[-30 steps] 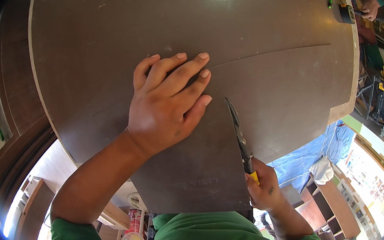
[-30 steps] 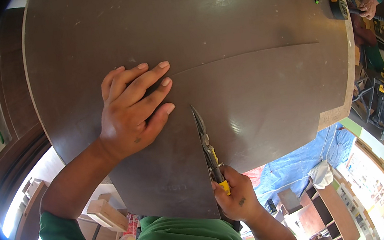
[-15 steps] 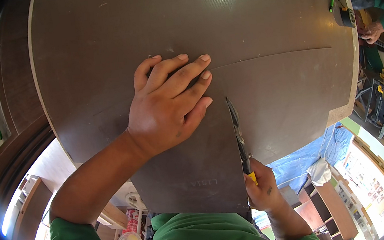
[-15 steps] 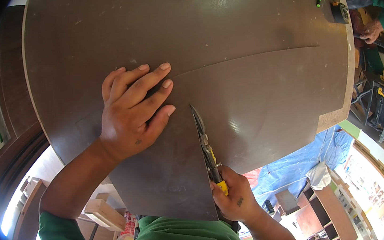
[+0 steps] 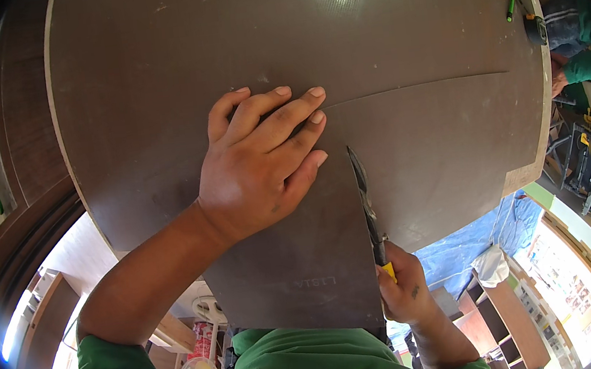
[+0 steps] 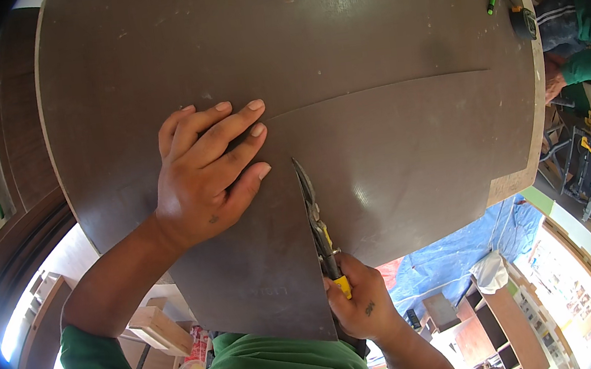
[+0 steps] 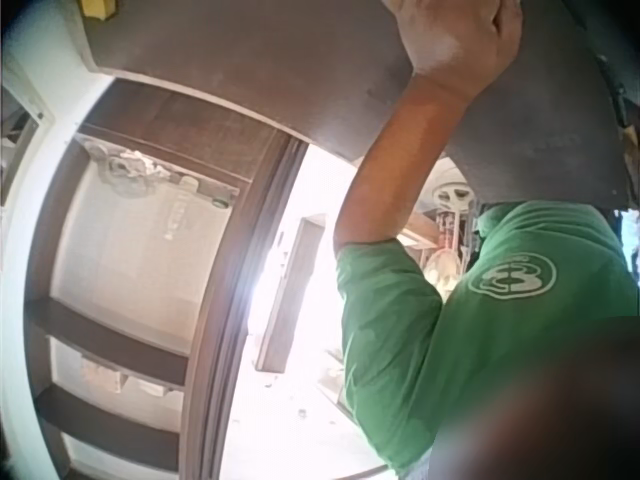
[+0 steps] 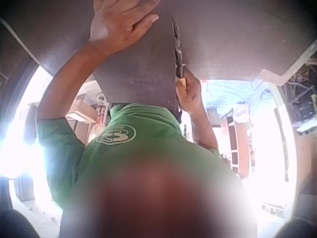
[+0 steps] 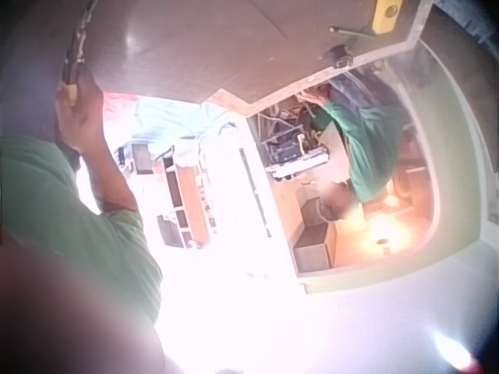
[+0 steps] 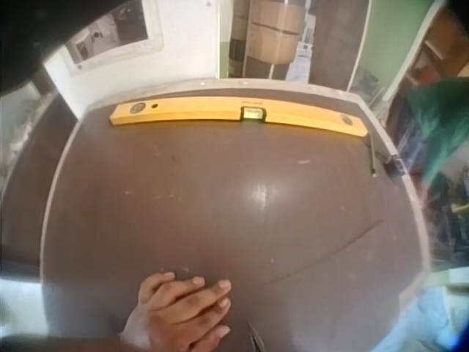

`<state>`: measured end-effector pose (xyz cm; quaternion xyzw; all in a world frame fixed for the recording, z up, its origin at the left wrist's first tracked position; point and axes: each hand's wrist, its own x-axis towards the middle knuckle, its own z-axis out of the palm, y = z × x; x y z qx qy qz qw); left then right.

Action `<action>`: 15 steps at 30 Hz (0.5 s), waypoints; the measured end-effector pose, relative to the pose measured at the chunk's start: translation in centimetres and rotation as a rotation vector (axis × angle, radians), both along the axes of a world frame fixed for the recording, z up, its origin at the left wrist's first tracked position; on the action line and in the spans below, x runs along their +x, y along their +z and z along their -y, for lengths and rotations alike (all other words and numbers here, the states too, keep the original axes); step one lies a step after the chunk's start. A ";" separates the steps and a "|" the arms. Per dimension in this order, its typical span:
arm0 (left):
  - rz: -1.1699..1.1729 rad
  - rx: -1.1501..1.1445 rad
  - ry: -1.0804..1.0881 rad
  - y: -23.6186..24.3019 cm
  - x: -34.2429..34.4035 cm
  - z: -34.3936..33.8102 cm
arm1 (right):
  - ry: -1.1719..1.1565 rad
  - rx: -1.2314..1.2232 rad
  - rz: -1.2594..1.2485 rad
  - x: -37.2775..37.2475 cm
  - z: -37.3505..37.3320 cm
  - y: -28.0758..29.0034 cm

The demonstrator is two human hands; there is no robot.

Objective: The person uses a spirit level and pencil to mark a straight line on a large brown laminate sheet. They then use tin snips to cut along the marked line, separating a strip from the sheet.

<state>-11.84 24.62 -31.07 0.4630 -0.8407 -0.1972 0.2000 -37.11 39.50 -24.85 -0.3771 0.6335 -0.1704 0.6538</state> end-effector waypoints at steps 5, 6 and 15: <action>0.004 0.002 -0.002 0.1 0.0 0.1 | -0.001 0.021 -0.032 -0.2 -0.3 -0.1; 0.007 0.004 -0.004 0.2 0.0 0.1 | -0.017 0.020 -0.022 -0.2 -0.4 -0.2; 0.012 0.025 0.010 0.5 0.1 -0.8 | -0.045 0.037 0.008 -0.1 -1.6 0.0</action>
